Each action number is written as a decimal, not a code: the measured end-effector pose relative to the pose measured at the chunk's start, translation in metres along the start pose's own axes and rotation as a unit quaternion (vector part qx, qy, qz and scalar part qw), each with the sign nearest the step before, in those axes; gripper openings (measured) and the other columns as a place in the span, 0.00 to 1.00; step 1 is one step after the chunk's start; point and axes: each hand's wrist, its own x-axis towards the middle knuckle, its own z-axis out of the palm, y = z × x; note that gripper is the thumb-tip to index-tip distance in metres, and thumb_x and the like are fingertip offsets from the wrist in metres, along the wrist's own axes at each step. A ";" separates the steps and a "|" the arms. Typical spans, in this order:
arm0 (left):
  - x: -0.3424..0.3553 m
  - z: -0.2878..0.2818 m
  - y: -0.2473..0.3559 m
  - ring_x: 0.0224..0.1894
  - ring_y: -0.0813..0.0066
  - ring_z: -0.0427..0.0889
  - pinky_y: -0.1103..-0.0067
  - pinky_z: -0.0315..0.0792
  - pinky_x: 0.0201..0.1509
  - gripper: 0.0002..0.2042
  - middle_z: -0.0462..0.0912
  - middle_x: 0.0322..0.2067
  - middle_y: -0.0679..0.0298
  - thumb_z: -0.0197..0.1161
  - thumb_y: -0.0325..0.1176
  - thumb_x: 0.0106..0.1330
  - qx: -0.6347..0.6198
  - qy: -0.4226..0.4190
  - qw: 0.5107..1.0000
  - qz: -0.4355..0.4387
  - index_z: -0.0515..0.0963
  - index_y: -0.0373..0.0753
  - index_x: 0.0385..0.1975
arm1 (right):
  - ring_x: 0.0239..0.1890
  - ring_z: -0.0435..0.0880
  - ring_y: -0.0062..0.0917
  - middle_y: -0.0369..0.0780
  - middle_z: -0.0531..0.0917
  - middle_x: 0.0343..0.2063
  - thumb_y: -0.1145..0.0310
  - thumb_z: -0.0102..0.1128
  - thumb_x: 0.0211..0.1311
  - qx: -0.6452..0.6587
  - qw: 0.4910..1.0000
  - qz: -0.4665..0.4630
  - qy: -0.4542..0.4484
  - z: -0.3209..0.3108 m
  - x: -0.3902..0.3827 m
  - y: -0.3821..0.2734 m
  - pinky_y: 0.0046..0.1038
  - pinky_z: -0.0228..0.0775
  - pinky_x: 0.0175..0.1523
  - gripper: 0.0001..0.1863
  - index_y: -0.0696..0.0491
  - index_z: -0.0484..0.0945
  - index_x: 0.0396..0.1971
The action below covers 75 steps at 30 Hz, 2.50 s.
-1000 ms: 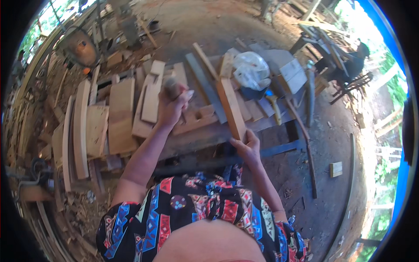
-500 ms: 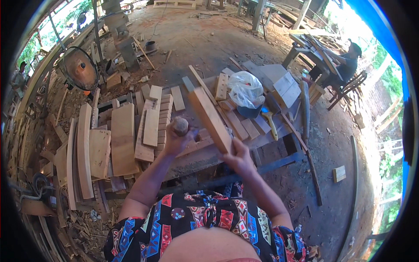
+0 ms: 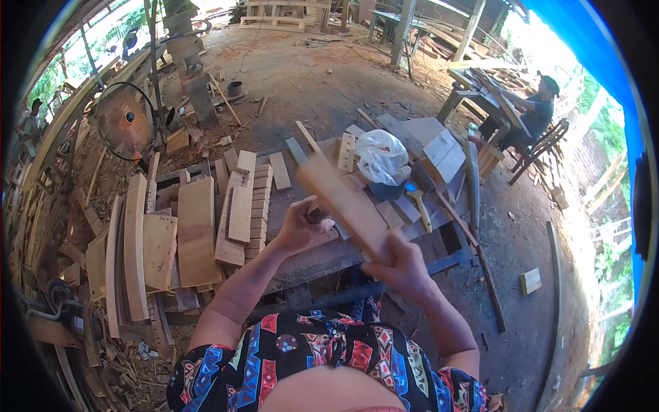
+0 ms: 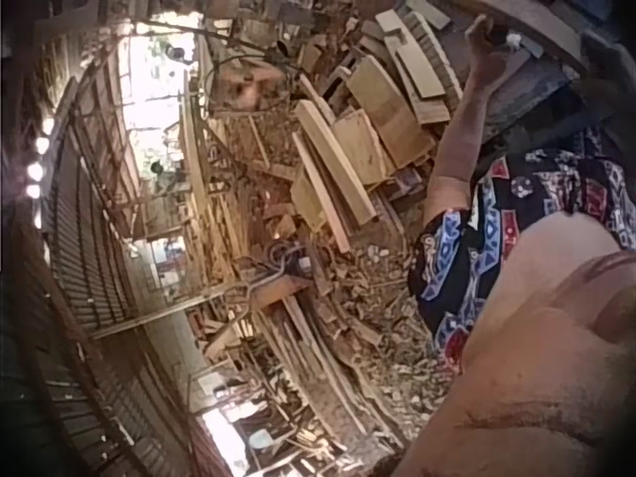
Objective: The person carves a wooden board with a chisel, striking the chisel with a wooden mallet to shape the wood and create wood scraps.
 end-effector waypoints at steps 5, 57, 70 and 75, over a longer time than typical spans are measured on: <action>-0.003 -0.009 -0.010 0.29 0.88 0.68 0.84 0.67 0.33 0.10 0.73 0.25 0.73 0.65 0.21 0.51 0.052 -0.010 0.998 0.037 0.76 0.35 0.33 | 0.26 0.77 0.24 0.36 0.78 0.26 0.63 0.72 0.42 0.113 0.989 0.099 -0.012 -0.032 0.008 -0.035 0.26 0.68 0.32 0.25 0.57 0.72 0.39; -0.012 -0.006 0.000 0.26 0.89 0.68 0.86 0.64 0.30 0.08 0.72 0.24 0.74 0.64 0.22 0.51 0.011 -0.001 0.997 0.080 0.74 0.37 0.29 | 0.29 0.73 0.18 0.36 0.75 0.30 0.60 0.67 0.47 0.344 0.911 -0.046 0.224 -0.004 -0.023 0.008 0.21 0.66 0.30 0.26 0.53 0.70 0.45; -0.019 -0.022 -0.008 0.25 0.88 0.70 0.85 0.66 0.29 0.08 0.72 0.22 0.74 0.67 0.26 0.50 0.027 0.081 0.993 0.079 0.74 0.39 0.28 | 0.29 0.72 0.14 0.32 0.74 0.27 0.67 0.67 0.47 0.220 0.969 0.099 0.044 0.016 -0.031 -0.015 0.19 0.64 0.34 0.23 0.58 0.69 0.42; -0.014 -0.003 -0.004 0.25 0.89 0.69 0.85 0.66 0.30 0.07 0.73 0.23 0.75 0.65 0.24 0.51 0.040 0.035 0.997 0.060 0.75 0.38 0.29 | 0.29 0.71 0.17 0.34 0.74 0.26 0.65 0.70 0.45 0.157 0.985 -0.026 0.068 0.012 -0.034 -0.001 0.22 0.65 0.35 0.25 0.58 0.69 0.42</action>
